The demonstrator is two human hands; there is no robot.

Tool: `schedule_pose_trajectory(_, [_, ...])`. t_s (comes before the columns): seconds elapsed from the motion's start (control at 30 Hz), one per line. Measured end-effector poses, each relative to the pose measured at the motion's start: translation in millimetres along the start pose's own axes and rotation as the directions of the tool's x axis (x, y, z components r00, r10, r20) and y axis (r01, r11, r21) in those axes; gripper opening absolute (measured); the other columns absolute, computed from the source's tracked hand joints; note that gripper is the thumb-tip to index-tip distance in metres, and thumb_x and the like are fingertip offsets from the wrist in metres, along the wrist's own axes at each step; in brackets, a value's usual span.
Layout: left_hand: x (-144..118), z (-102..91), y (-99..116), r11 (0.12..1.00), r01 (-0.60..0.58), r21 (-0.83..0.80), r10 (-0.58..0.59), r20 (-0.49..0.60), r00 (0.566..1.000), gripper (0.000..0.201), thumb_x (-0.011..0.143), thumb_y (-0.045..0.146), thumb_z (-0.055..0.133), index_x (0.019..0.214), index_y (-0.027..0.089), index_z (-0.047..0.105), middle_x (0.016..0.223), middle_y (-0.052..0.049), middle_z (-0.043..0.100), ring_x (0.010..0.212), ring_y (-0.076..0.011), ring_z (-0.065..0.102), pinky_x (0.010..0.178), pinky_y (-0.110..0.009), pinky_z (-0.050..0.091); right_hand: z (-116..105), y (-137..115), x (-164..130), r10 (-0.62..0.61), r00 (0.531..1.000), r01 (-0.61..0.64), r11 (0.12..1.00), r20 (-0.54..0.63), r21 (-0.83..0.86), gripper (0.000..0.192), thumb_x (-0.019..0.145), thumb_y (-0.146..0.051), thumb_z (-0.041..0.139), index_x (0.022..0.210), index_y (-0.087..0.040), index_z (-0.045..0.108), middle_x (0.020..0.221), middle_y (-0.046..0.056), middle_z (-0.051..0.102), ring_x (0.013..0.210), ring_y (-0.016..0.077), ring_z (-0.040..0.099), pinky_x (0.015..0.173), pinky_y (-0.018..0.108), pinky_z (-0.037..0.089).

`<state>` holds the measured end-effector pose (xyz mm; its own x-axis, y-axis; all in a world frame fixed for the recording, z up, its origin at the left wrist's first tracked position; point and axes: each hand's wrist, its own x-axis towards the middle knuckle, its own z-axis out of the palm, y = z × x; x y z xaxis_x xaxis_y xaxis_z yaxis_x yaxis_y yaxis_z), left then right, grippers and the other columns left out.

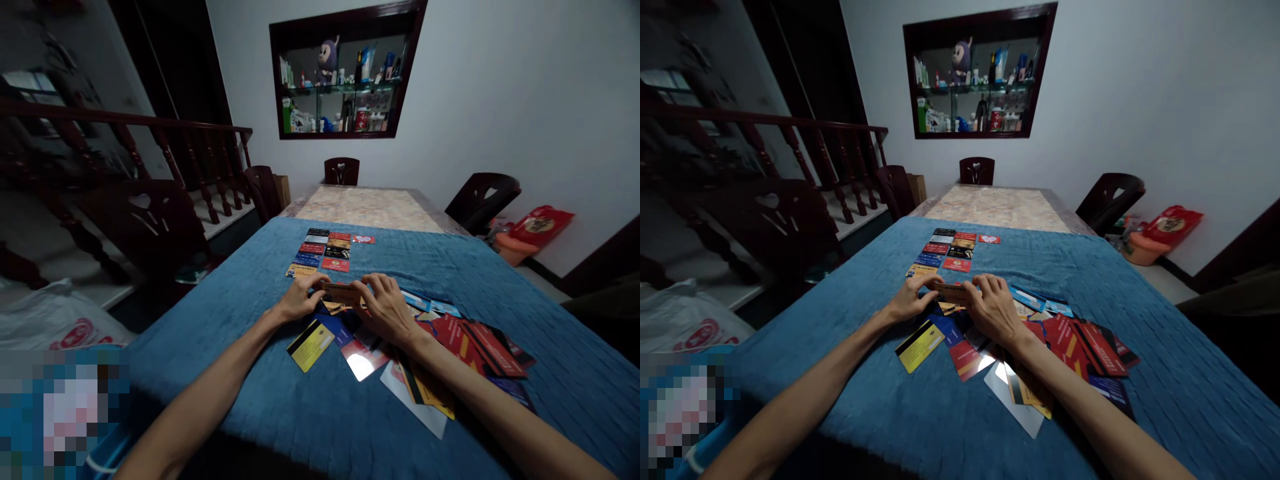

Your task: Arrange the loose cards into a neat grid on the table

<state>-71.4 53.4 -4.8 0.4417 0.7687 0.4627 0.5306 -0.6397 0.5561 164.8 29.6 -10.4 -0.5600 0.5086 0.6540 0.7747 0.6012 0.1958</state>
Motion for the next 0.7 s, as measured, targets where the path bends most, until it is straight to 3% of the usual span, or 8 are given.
schedule_pose_trajectory(0.27, [-2,5.4,-4,0.997,-0.069,-0.015,0.068,-0.09,0.994,0.031,0.08,0.007,0.056,0.108,0.02,0.058,0.094,-0.001,0.069,0.084,-0.0151,0.067,0.082,-0.028,0.053,1,1,2,-0.024,0.998,0.022,0.999,-0.053,-0.03,0.022,0.09,-0.02,0.051,0.111,-0.016,0.06,0.103,0.013,0.058,0.095,0.0269,0.045,0.079,0.038,0.037])
schedule_pose_trajectory(0.47, [-1,6.6,-12,0.987,-0.143,0.072,0.151,-0.139,0.979,0.027,0.082,0.006,0.056,0.105,0.019,0.059,0.096,-0.004,0.069,0.086,-0.0166,0.066,0.084,-0.031,0.054,2,-1,8,-0.047,0.995,0.042,0.997,-0.087,-0.066,0.022,0.087,-0.019,0.055,0.108,-0.015,0.061,0.1,0.012,0.06,0.092,0.0257,0.045,0.076,0.036,0.035])
schedule_pose_trajectory(0.7, [4,-13.6,-14,0.933,-0.24,0.268,0.256,-0.027,0.966,0.041,0.081,0.008,0.06,0.12,0.017,0.054,0.113,-0.01,0.064,0.108,-0.0239,0.06,0.096,-0.041,0.051,7,1,23,-0.021,0.998,0.017,0.998,-0.056,-0.064,0.026,0.086,-0.026,0.057,0.109,-0.014,0.062,0.101,0.013,0.061,0.093,0.0264,0.044,0.077,0.036,0.033])
